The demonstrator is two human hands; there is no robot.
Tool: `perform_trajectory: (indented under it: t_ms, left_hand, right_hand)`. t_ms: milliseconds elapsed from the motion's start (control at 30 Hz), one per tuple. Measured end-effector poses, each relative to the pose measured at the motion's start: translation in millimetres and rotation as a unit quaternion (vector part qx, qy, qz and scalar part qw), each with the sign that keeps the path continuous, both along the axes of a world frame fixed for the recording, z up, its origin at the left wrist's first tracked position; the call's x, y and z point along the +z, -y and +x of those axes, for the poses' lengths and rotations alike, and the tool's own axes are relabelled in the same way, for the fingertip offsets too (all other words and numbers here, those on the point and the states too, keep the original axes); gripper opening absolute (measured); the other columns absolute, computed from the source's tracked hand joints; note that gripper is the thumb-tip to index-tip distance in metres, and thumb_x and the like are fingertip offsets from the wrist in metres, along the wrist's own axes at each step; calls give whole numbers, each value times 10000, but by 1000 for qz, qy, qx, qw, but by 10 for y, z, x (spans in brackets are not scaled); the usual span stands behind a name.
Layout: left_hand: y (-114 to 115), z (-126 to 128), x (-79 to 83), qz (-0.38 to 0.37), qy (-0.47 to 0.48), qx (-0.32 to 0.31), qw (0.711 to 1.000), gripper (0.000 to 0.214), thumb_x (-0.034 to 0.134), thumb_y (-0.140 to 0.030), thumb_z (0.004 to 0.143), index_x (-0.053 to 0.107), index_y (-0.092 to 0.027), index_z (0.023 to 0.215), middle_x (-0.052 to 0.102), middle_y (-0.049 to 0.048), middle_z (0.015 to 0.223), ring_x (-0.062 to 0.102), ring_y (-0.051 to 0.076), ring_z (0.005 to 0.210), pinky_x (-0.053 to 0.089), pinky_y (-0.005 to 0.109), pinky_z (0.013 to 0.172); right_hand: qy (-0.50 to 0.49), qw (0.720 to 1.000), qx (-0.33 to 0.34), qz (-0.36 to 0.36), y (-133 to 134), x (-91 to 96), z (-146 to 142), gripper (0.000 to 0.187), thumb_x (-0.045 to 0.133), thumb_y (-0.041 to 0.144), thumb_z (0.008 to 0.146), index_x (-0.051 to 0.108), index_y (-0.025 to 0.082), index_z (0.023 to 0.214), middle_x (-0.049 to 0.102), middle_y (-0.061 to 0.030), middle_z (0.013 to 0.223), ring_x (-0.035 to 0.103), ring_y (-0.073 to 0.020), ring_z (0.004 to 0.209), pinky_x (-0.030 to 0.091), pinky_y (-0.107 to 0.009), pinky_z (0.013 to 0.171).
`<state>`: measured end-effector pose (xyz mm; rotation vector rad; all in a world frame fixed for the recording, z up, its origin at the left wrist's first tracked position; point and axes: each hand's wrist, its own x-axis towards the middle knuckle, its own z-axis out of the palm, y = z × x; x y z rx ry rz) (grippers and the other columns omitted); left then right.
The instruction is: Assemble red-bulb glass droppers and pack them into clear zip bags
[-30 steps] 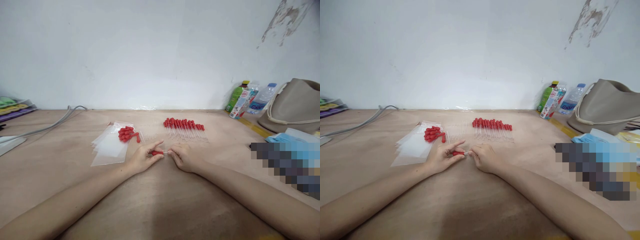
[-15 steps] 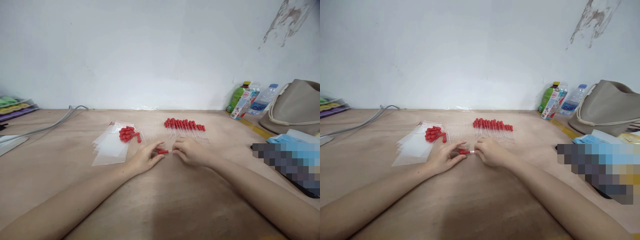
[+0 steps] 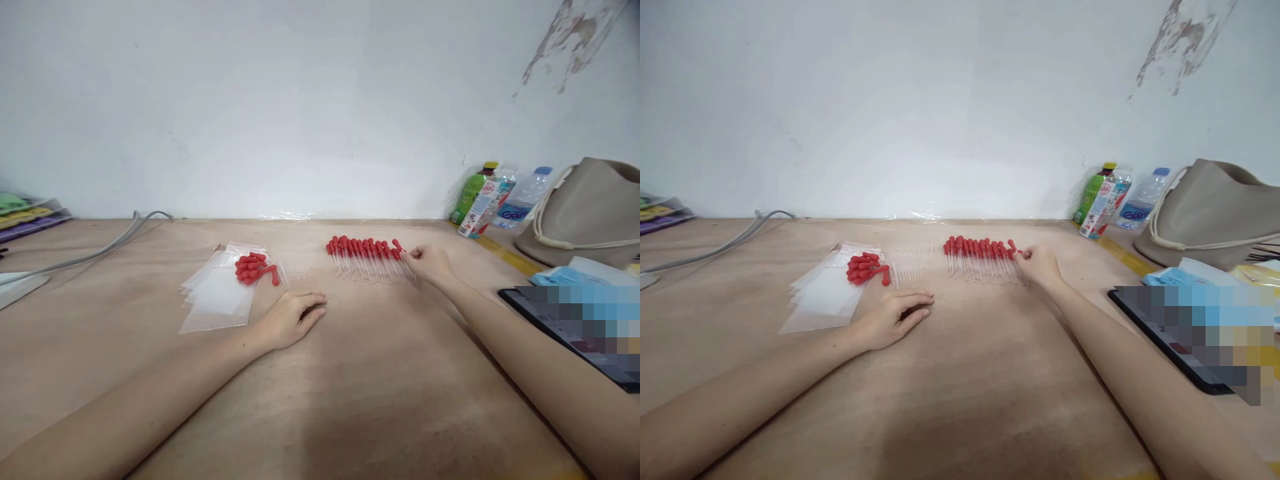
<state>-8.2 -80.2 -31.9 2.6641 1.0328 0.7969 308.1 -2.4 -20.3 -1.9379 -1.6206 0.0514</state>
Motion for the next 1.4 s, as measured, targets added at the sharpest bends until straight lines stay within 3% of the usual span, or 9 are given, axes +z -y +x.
perform_trajectory:
  t_ms: [200,400,500,633,767,867,967,1133,1400]
  left_hand:
    - [8,7,16,-1,3,-6,1000,247,442,-251,850,598,-189,1032,631,48,1045,577,171,972,455,323,866]
    - [7,11,20,-4,3,0,1000,242,451,-247,843,603,-194,1024,634,47,1040,576,177,971,454,329,864]
    - [10,19,17,-6,3,-1,1000,242,452,-243,842,602,-192,1025,632,49,1040,576,177,968,451,323,860]
    - [28,38,21,8,1,-4,1000,231,443,-251,850,600,-192,1010,630,41,1024,568,164,947,442,305,857]
    - [-30,-43,57,101,-11,79,992,181,469,-253,828,624,-188,893,611,48,957,527,191,902,416,338,818]
    - [-149,-209,96,185,-29,199,962,191,465,-281,821,618,-180,876,584,73,883,488,226,862,386,377,773]
    - [-253,-380,117,216,-92,276,932,214,440,-311,829,596,-175,882,566,90,834,473,252,845,366,384,726]
    - [-296,-464,96,229,-183,313,903,217,399,-317,840,553,-168,865,572,99,806,486,262,805,349,373,681]
    - [-284,-413,94,208,-192,312,907,144,404,-248,805,513,-160,834,605,87,744,516,258,771,359,372,700]
  right_hand:
    - [11,1000,3,-19,-13,-128,-53,302,490,441,712,584,172,613,598,-52,600,522,-153,562,317,-245,505]
    - [14,999,-38,20,83,-55,-159,323,457,448,746,635,183,795,639,-62,726,545,-166,615,295,-246,495]
    - [40,997,17,62,194,-11,-409,292,432,419,777,626,201,787,642,-36,737,546,-155,635,303,-243,518]
    - [108,980,154,66,285,13,-906,235,420,342,802,611,210,768,646,-18,809,559,-150,710,329,-240,557]
    - [151,973,168,46,195,53,-1406,261,393,334,828,618,201,813,638,-48,892,574,-183,809,372,-265,616]
    - [151,978,147,-1,42,107,-1694,286,381,317,840,623,171,884,622,-96,957,583,-216,859,402,-290,647]
    - [137,982,121,-39,-120,147,-1876,323,356,300,858,621,135,941,605,-151,994,594,-234,869,420,-313,658]
    - [117,987,89,-67,-294,141,-1985,330,372,273,851,618,93,977,609,-196,973,603,-248,875,435,-318,656]
    - [106,987,77,-88,-281,119,-1985,271,443,231,793,637,101,931,633,-175,938,612,-233,841,436,-288,631]
